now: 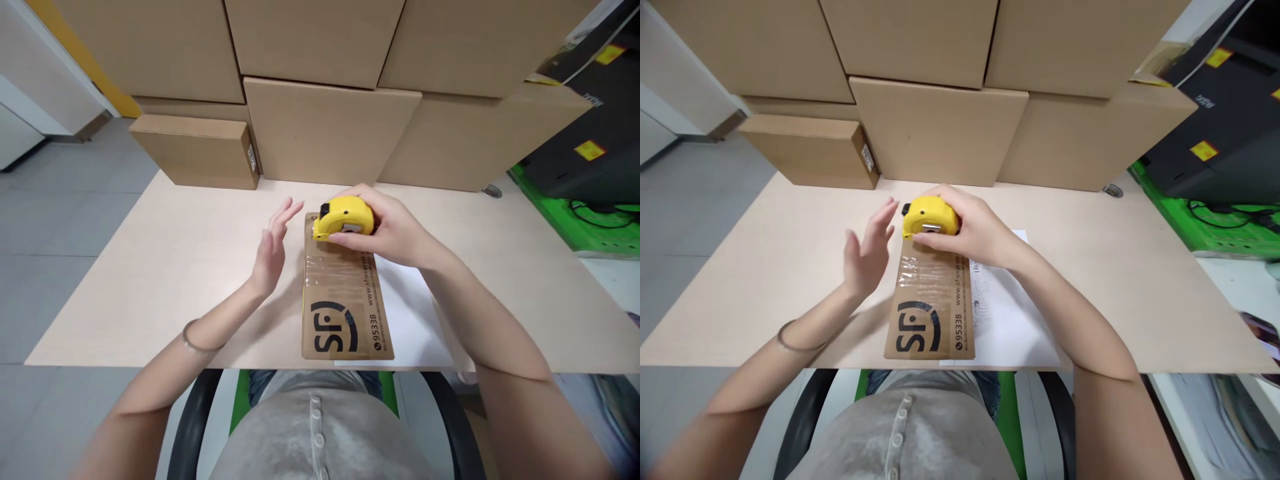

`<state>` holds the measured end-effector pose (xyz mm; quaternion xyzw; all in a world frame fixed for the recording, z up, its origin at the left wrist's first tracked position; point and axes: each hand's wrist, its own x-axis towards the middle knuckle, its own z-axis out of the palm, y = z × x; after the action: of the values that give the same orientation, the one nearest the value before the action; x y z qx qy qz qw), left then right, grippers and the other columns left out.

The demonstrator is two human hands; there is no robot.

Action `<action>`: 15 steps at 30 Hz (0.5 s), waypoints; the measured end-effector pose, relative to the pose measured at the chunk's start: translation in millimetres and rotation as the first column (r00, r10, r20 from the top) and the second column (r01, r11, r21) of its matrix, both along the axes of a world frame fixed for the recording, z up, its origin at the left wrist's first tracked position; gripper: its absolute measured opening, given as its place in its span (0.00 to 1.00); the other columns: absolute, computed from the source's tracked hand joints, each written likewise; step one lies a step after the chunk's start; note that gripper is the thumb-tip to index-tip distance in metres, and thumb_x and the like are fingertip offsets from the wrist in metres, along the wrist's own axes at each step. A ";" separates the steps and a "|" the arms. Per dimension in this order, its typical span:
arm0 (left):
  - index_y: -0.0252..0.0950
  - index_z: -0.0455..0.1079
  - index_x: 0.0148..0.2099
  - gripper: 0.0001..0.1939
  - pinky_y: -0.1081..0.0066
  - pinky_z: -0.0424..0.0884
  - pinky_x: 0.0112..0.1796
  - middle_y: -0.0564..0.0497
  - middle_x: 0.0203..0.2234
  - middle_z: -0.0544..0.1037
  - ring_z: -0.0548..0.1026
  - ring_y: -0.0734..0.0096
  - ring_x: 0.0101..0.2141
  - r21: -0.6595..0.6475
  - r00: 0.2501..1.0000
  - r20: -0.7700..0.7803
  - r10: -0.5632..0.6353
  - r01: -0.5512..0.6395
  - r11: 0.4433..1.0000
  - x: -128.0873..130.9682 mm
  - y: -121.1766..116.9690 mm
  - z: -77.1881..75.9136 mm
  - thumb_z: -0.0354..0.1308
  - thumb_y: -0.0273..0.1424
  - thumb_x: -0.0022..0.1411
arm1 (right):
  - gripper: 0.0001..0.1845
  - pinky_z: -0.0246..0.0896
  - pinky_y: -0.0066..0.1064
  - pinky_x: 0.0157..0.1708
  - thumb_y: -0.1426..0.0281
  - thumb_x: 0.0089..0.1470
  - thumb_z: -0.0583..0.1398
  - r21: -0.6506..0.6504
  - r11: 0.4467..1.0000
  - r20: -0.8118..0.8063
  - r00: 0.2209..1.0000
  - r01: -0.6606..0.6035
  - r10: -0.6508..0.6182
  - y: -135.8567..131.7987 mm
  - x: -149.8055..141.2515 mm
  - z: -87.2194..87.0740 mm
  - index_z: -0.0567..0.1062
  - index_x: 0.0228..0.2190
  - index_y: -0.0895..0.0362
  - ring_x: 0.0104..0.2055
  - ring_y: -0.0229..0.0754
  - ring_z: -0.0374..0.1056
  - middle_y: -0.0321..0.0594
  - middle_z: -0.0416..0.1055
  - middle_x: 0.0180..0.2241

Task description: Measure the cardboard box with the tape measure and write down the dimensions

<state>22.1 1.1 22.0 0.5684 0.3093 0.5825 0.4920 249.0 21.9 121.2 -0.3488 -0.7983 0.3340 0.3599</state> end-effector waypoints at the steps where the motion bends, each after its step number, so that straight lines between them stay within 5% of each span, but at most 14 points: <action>1: 0.46 0.76 0.59 0.40 0.43 0.48 0.72 0.47 0.69 0.70 0.52 0.44 0.75 -0.017 0.998 0.062 -0.014 0.015 1.000 9.5 12.4 -0.3 0.43 0.68 0.65 | 0.22 0.68 0.44 0.52 0.56 0.53 0.72 0.044 0.999 0.032 0.999 -0.025 0.023 1.7 -4.7 -0.6 0.77 0.46 0.51 0.50 0.52 0.75 0.44 0.80 0.50; 4: 0.41 0.78 0.47 0.34 0.46 0.63 0.65 0.43 0.53 0.81 0.68 0.43 0.66 -0.080 0.974 0.177 -0.140 0.156 0.985 32.0 34.5 -9.0 0.48 0.65 0.67 | 0.20 0.68 0.43 0.52 0.60 0.56 0.70 0.113 0.992 0.103 0.994 -0.057 0.046 6.7 -13.8 -5.3 0.77 0.48 0.53 0.51 0.51 0.76 0.45 0.80 0.52; 7: 0.41 0.76 0.44 0.27 0.51 0.69 0.58 0.46 0.43 0.80 0.76 0.50 0.53 -0.072 0.966 0.222 -0.130 0.149 0.986 37.6 39.4 -22.4 0.55 0.60 0.67 | 0.19 0.68 0.41 0.49 0.62 0.57 0.70 0.125 0.991 0.135 0.990 -0.051 0.034 7.3 -8.8 -9.1 0.77 0.48 0.54 0.49 0.50 0.76 0.44 0.80 0.51; 15: 0.45 0.74 0.47 0.20 0.56 0.70 0.53 0.49 0.48 0.76 0.73 0.53 0.51 -0.050 0.972 0.091 -0.217 0.222 0.974 25.3 41.6 -25.5 0.65 0.52 0.60 | 0.17 0.73 0.40 0.40 0.62 0.52 0.73 -0.039 0.991 0.082 0.989 0.129 -0.125 -11.8 70.0 -9.6 0.80 0.43 0.50 0.42 0.49 0.77 0.40 0.80 0.44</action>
<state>47.5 42.7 -3.5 0.5588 0.2408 0.5385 0.5828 319.0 10.1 111.6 -0.4198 -0.7806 0.3137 0.3407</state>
